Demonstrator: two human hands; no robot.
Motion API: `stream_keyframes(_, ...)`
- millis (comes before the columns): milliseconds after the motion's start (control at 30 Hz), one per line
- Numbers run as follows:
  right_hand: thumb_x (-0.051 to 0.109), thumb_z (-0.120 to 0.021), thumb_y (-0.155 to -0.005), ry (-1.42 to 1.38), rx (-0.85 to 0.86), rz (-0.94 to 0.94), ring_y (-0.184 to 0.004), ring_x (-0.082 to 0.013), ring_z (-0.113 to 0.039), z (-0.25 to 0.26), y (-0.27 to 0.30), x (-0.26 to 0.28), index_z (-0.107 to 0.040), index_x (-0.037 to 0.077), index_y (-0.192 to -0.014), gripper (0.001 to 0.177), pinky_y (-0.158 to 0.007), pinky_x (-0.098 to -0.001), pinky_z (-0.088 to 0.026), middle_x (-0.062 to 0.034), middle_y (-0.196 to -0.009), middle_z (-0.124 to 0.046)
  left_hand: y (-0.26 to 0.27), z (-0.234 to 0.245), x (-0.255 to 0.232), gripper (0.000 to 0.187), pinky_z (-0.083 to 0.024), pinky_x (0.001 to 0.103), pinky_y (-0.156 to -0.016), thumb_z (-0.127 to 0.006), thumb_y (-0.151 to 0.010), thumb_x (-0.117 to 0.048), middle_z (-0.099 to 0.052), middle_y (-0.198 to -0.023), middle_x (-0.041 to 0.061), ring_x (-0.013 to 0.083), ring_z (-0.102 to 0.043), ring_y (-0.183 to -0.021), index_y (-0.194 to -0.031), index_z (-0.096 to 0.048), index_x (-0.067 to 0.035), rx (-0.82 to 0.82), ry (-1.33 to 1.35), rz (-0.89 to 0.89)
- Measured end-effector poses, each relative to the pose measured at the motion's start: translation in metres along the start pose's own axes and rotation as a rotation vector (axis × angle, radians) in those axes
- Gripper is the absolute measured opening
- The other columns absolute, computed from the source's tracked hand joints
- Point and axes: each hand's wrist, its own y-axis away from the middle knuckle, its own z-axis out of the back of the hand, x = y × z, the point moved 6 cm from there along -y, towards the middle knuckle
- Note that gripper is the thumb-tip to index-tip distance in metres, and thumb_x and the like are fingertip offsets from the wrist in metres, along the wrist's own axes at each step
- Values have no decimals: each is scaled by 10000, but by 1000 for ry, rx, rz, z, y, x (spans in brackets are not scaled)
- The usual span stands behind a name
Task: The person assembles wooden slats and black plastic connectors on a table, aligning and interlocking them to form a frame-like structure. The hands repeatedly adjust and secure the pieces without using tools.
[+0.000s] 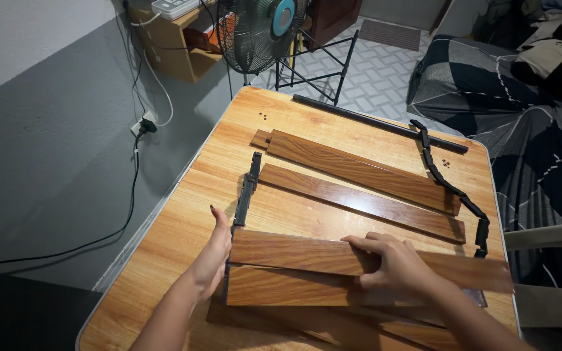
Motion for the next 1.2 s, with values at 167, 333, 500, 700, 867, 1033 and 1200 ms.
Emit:
stream_keyframes(167, 329, -812, -668, -5, -96, 145, -1175, -180, -506, 4, -9, 0, -519, 328, -1505, 887, -1006, -385, -327, 42, -1171, -609, 3, 11, 18, 1147, -330, 524, -1167, 21, -799, -857, -515, -1573, 188, 302, -395, -1478, -1505, -537, -145, -85, 150, -16)
stream_keyframes(333, 277, -757, -688, 66, -39, 81, -1167, -157, -511, -4, -20, -3, -530, 415, -1491, 846, -1044, -412, -314, 55, -1124, -619, -4, 7, 39, 965, -453, 516, -1125, -111, -901, -789, -615, -1467, 242, 347, -546, -1402, -1436, -543, -112, -151, 289, 21)
stream_keyframes(500, 338, -783, -721, 158, 10, 45, -1232, -163, -482, -14, -28, 1, -465, 461, -1485, 836, -1065, -433, -316, 74, -1228, -584, -16, 17, 54, 868, -321, 465, -1137, -430, -884, -787, -482, -1486, 79, 220, -406, -1406, -1504, -407, -179, -326, 8, 92)
stream_keyframes(700, 380, -858, -726, 96, -141, 106, -1329, -185, -418, -25, -28, 3, -429, 446, -1537, 920, -1135, -505, -215, 78, -1440, -527, -47, 42, 63, 738, -546, 410, -967, -820, -697, -593, -797, -1134, 144, 285, -744, -1086, -1209, -713, -72, -517, -304, -11)
stream_keyframes(867, 369, -912, -665, 59, -508, 199, -1359, -312, -392, -30, -15, -54, -549, 332, -1437, 854, -1109, -622, -161, -17, -1501, -517, -72, 66, 67, 646, -577, 420, -891, -826, -721, -560, -789, -1053, 176, 316, -758, -981, -1100, -746, -42, -695, -535, -196)
stream_keyframes(1033, 174, -616, -988, -384, -1059, -115, -1228, -215, -617, -40, 8, -222, -686, 194, -1320, 340, -1098, -412, -490, -32, -1267, -680, -78, 75, 43, 689, -542, 503, -912, -857, -772, -552, -725, -1080, 227, 382, -691, -1038, -1174, -673, -24, -771, -697, -89)
stream_keyframes(1200, 202, -545, -1007, -954, -601, -502, -1295, -243, -587, -82, -14, -349, -515, 133, -1471, 471, -1035, -452, -481, -72, -1418, -626, -45, 11, -22, 561, -442, 540, -1010, -743, -862, -373, -602, -1326, 207, 381, -531, -1273, -1330, -633, -83, -1081, -922, -705)
